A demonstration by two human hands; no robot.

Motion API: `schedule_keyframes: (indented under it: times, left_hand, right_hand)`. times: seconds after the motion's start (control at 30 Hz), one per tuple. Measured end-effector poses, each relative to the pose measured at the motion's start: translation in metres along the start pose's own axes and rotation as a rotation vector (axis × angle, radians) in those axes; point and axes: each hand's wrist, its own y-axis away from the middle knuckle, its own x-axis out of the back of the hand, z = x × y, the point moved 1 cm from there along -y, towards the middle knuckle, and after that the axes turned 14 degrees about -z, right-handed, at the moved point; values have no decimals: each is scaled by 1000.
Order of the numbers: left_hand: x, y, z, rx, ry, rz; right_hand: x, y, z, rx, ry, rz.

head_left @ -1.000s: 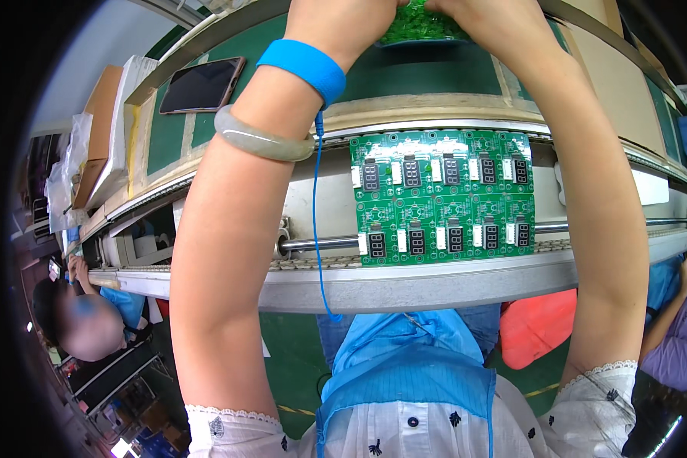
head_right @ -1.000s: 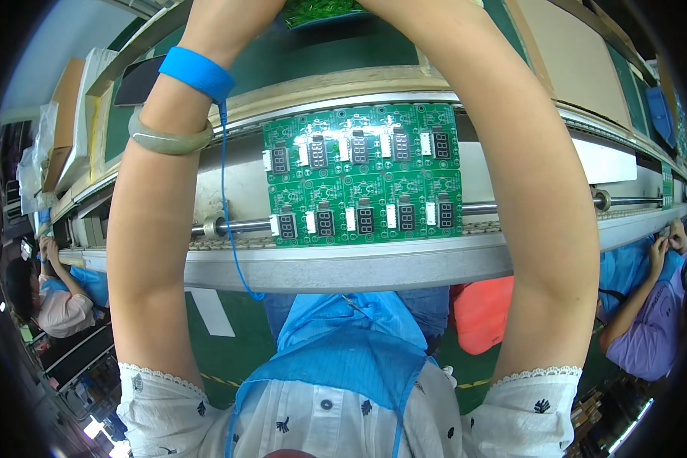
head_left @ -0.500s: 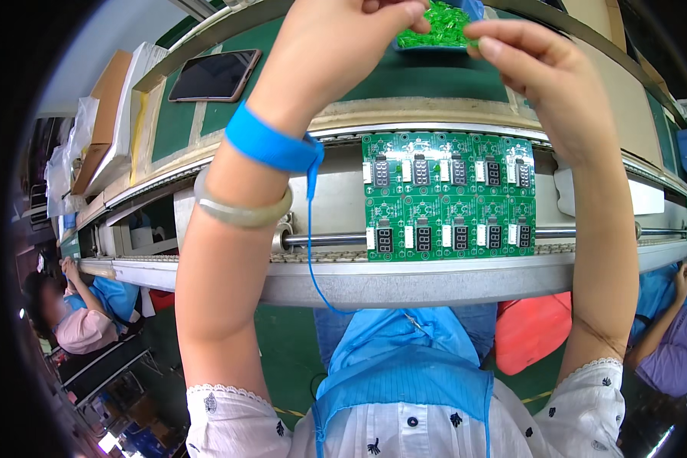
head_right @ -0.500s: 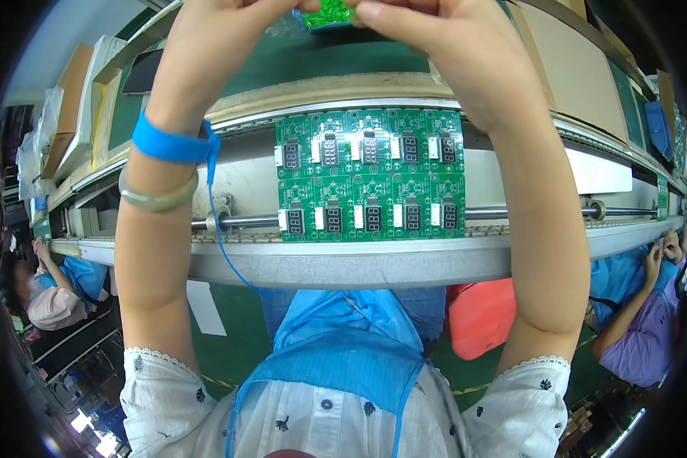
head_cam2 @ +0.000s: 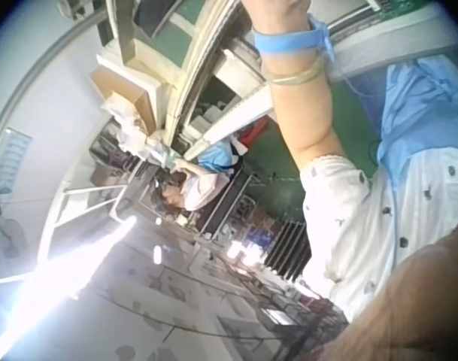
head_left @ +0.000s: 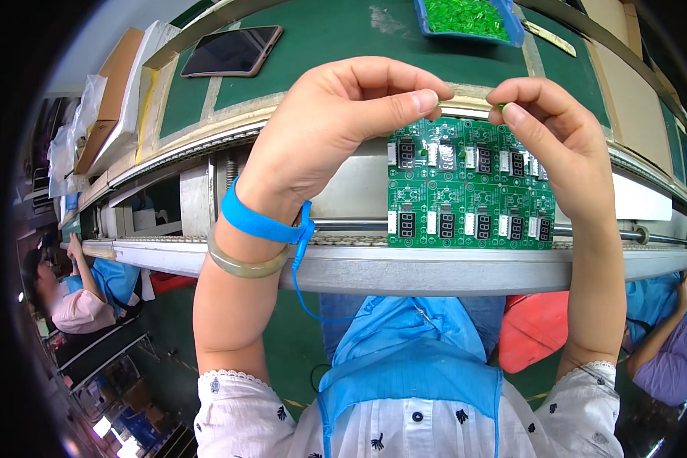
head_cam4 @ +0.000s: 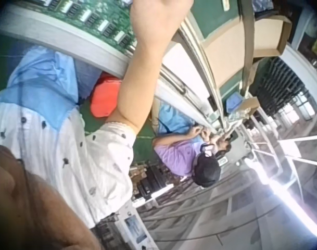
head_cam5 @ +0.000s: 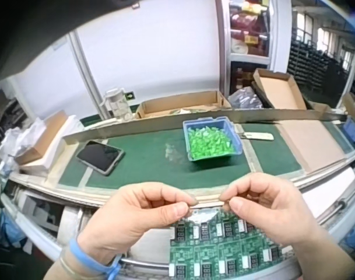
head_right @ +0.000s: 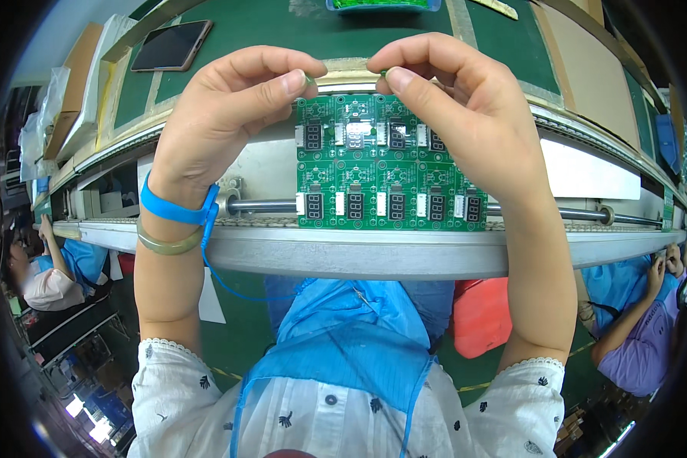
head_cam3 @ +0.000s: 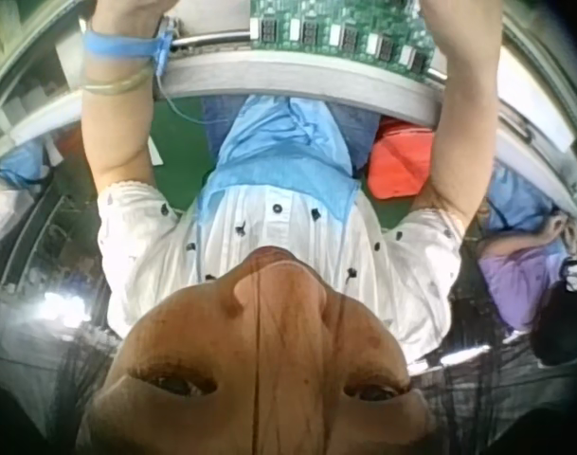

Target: The person inserts small green electronic components into a green circuit board. They pick the components from their left hand and place them into specific slots on the board, which is positioned on a workbench. The person works methodically across the board, filling the designated areas with the green parts.

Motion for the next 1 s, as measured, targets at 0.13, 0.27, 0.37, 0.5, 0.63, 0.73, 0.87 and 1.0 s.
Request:
schedule_keyframes:
  times: [0.13,0.27,0.37,0.5,0.63,0.73,0.87,1.0]
  left_hand:
    - [0,2,-2,5,-21,22]
    - [-1,1,-4,-9,-51,29]
    - [-1,1,-5,-10,-71,40]
    - [0,3,-4,-18,-101,42]
    - [1,3,-5,-13,-117,44]
    - [1,3,-5,-17,-126,50]
    - [2,5,-5,-17,-144,54]
    - [3,5,-5,-27,-185,48]
  right_hand:
    - [-2,0,1,2,-25,9]
    - [-5,1,4,6,-61,37]
    - [-4,3,4,9,-16,37]
    - [-4,4,1,-11,-52,32]
    - [-4,4,3,-2,-99,1]
    - [-5,4,3,-31,-143,2]
    - [-6,3,4,-22,-124,-7]
    - [-7,4,0,-29,-75,4]
